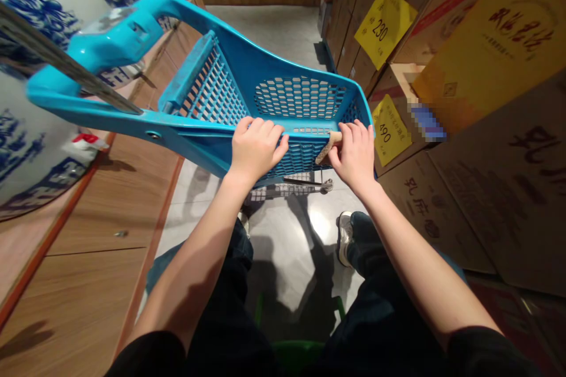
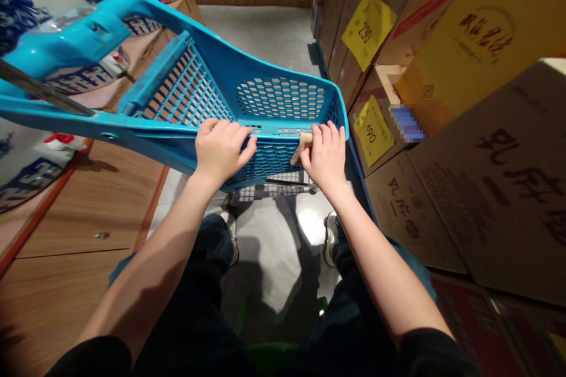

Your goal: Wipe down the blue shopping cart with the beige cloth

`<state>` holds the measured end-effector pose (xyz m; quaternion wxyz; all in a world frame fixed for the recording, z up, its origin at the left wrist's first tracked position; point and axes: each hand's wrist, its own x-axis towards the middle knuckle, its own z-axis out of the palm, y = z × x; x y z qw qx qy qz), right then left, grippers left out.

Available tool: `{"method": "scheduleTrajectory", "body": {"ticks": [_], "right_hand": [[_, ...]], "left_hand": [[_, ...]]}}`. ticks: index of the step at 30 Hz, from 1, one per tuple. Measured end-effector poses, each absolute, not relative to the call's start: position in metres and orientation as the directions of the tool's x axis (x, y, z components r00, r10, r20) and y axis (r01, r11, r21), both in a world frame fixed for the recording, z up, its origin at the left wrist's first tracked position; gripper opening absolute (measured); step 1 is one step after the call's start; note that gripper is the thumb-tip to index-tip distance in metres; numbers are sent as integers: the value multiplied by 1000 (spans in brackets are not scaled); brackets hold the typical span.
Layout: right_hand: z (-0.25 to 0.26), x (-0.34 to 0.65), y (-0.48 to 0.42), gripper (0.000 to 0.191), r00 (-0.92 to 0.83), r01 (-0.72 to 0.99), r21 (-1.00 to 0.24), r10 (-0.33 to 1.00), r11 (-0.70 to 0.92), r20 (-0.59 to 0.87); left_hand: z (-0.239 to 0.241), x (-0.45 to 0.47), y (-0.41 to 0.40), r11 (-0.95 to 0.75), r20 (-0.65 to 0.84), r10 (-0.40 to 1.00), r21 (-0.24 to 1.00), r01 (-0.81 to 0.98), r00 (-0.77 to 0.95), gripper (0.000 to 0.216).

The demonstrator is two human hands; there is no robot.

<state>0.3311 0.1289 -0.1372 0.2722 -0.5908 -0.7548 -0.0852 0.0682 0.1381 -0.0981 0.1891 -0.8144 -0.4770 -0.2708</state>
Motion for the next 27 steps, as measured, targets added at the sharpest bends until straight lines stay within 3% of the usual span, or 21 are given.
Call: {"method": "scheduleTrajectory", "body": {"ticks": [7, 16, 22, 27], "right_hand": [[-138, 305, 103, 80, -358, 896, -80, 816, 437, 454], [-138, 324, 115, 80, -208, 946, -128, 862, 297, 461], [-133, 309, 106, 77, -319, 901, -139, 845, 411, 429], [-131, 322, 121, 77, -258, 916, -166, 853, 365, 454]], "left_hand": [[-97, 68, 136, -481, 596, 701, -8, 877, 390, 26], [-99, 68, 138, -486, 626, 680, -5, 874, 382, 22], [-101, 67, 138, -459, 602, 707, -10, 889, 371, 24], [-104, 67, 140, -466, 607, 709, 22, 884, 359, 23]]}}
